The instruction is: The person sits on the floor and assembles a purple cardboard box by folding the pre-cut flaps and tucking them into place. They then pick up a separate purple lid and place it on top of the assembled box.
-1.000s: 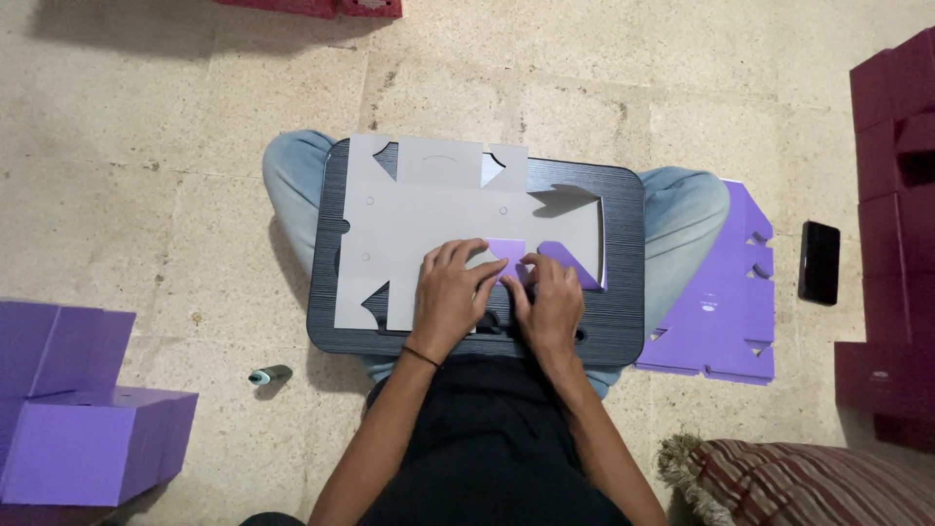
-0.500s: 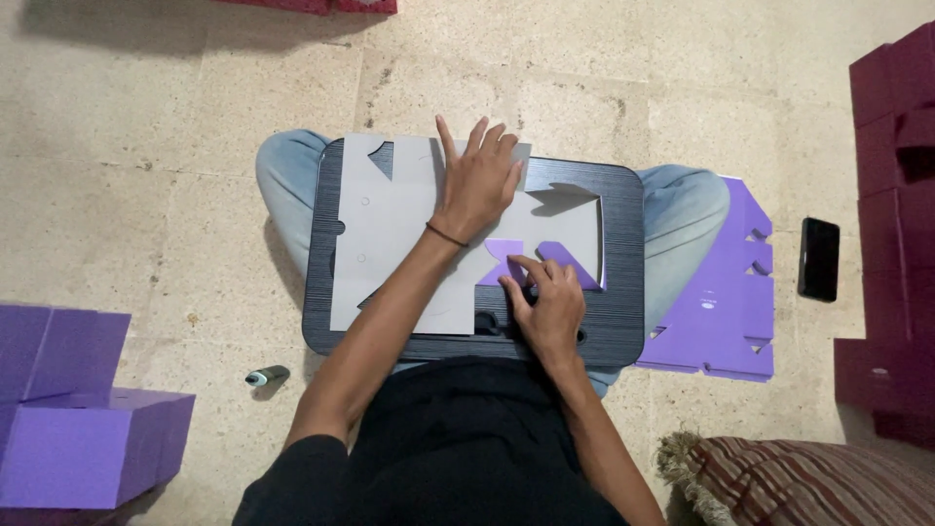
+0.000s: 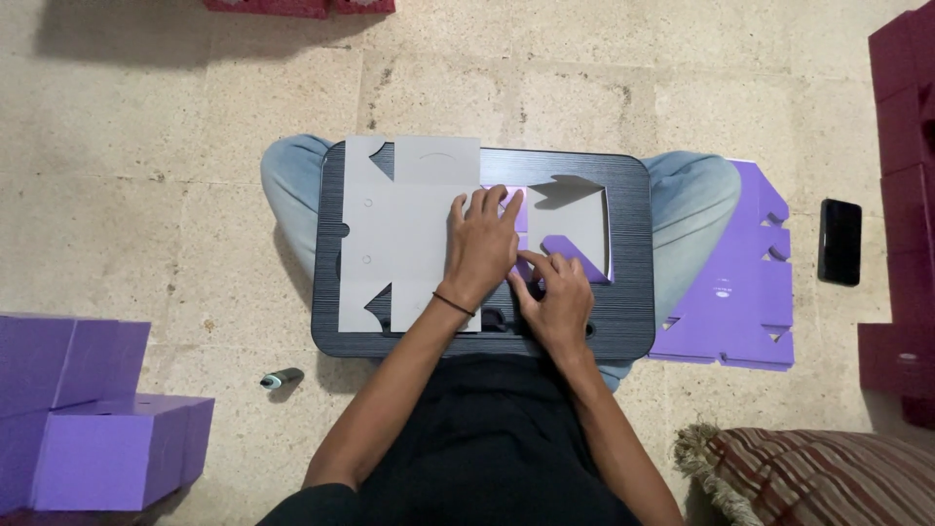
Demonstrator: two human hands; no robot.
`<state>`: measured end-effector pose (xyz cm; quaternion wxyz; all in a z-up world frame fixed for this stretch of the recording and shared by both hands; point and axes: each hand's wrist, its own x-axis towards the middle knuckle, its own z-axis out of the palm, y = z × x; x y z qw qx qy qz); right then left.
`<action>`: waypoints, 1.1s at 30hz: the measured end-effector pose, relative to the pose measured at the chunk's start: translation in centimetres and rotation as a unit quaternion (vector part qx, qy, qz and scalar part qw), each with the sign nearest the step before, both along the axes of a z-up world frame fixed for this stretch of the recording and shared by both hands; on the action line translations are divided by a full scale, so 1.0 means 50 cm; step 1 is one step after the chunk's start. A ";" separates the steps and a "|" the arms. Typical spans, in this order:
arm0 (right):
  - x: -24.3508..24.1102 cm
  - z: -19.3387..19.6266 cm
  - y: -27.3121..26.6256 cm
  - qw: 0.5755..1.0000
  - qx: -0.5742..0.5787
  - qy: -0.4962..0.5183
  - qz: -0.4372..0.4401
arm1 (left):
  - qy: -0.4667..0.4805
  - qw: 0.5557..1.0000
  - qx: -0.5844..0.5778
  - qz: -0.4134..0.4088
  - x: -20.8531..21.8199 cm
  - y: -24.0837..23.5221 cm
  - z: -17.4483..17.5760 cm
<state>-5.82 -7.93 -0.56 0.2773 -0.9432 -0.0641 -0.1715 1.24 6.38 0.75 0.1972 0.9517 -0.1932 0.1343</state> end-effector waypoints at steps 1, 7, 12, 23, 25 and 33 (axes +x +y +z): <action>0.000 -0.002 -0.001 1.000 0.000 0.006 -0.001 | -0.005 1.000 0.006 0.002 -0.005 -0.006 0.005; 0.001 -0.005 -0.002 1.000 0.000 0.015 0.002 | 0.022 0.999 0.046 0.015 -0.015 -0.024 0.018; 0.001 -0.002 0.000 1.000 0.001 0.015 0.005 | 0.019 0.997 0.065 0.019 -0.002 -0.028 0.008; 0.000 0.005 0.001 1.000 -0.011 0.011 -0.007 | 0.032 0.998 0.051 0.026 0.023 -0.018 -0.005; -0.005 0.011 0.001 1.000 -0.007 0.011 -0.005 | 0.112 0.994 -0.002 -0.006 0.009 0.006 0.019; -0.004 -0.027 -0.022 0.997 -0.021 -0.037 -0.060 | 0.139 0.989 -0.058 0.004 -0.156 0.113 0.117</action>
